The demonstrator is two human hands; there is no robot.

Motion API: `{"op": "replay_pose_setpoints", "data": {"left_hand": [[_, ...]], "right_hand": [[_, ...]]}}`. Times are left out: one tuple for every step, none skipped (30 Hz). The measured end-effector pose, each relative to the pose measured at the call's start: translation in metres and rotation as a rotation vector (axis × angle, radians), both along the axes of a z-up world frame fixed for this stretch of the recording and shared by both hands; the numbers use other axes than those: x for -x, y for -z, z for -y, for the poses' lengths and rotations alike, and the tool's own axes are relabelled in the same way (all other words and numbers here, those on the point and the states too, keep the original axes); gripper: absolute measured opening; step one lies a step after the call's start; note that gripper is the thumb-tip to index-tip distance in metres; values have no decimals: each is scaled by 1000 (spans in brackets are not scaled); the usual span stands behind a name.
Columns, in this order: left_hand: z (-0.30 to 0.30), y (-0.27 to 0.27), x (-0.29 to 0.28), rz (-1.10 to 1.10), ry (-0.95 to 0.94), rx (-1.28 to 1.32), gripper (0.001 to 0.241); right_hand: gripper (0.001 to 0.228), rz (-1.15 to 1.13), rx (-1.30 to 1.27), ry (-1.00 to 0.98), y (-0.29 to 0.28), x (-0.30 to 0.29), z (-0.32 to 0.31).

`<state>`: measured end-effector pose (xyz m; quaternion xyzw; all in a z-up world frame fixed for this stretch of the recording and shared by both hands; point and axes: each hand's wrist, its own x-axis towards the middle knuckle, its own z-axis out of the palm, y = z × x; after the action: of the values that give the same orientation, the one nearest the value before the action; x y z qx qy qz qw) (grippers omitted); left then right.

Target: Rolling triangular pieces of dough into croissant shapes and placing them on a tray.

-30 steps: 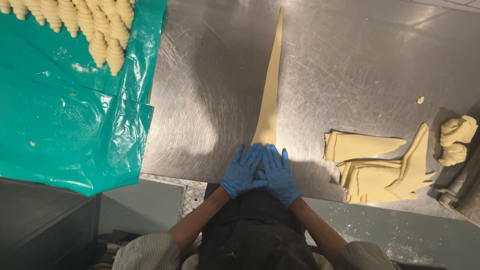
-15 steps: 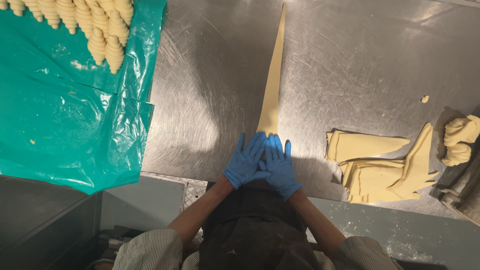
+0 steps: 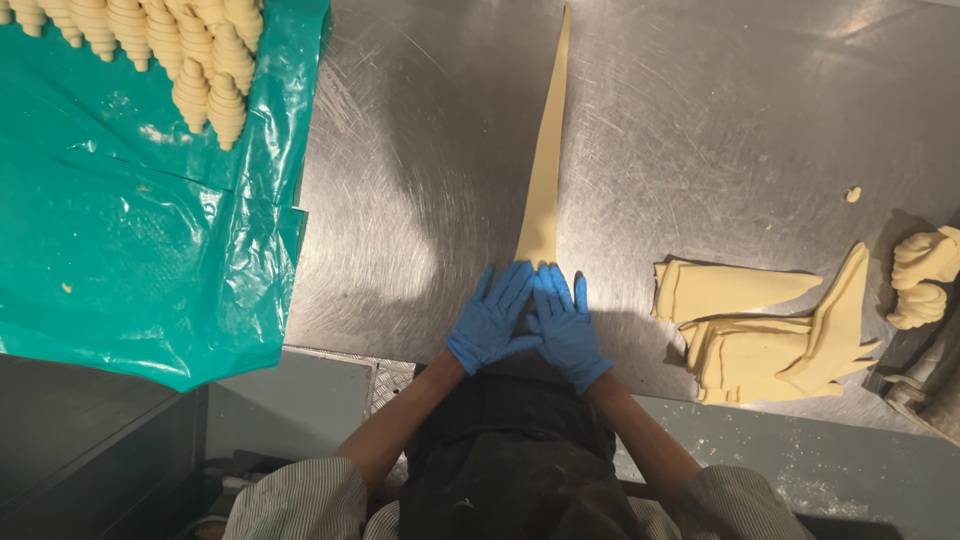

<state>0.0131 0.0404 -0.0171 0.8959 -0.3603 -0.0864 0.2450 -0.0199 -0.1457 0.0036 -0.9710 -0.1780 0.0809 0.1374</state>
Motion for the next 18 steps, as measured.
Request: {"op": "replay_pose_setpoints", "data": {"left_hand": [[0,-4,-4,-1,-1,-1,106],[2,-9,-7,-8,-9,-15,107],[3,-13,-10,-16,-17,-28,108],[1,-14,-8,-15,-16,-27,108],[0,-16,-6,3,-12,-15,107],[-2,-17,-8,27,-8,-4,107],[-2,-16,-8,33,-8,-4,107],[-3,-16,-4,33,-1,19,106],[-3,-15,1,34,5,42,105],[-2,-12,-3,30,5,43,105],[0,-9,-5,14,10,27,103],[1,-6,-9,0,16,10,102],[2,-8,-12,-4,16,10,102],[3,-9,-19,-2,2,29,101],[5,-10,-26,1,-12,49,99],[6,-12,-30,2,-11,50,99],[7,-14,-33,11,1,20,97],[8,-16,-36,21,10,-9,94]], "right_hand": [[75,-1,-1,-1,-2,-2,0],[74,13,28,3,-4,-4,0],[73,26,56,8,-7,-6,0],[73,27,58,8,-8,-5,1],[72,38,33,14,-10,-4,2],[70,54,7,19,-10,-7,3],[70,60,6,20,-5,-5,4],[71,63,-26,-12,0,1,6],[71,67,-58,-43,6,8,7],[71,62,-58,-43,6,6,7],[70,59,-22,-33,6,3,7],[69,57,12,-23,5,1,7],[69,53,12,-22,0,-5,6],[67,75,72,-23,-6,-13,6],[65,96,131,-24,-11,-21,6],[65,97,132,-22,-9,-23,7],[65,137,95,-14,-7,-25,9],[64,178,59,-8,-5,-28,11]]}}
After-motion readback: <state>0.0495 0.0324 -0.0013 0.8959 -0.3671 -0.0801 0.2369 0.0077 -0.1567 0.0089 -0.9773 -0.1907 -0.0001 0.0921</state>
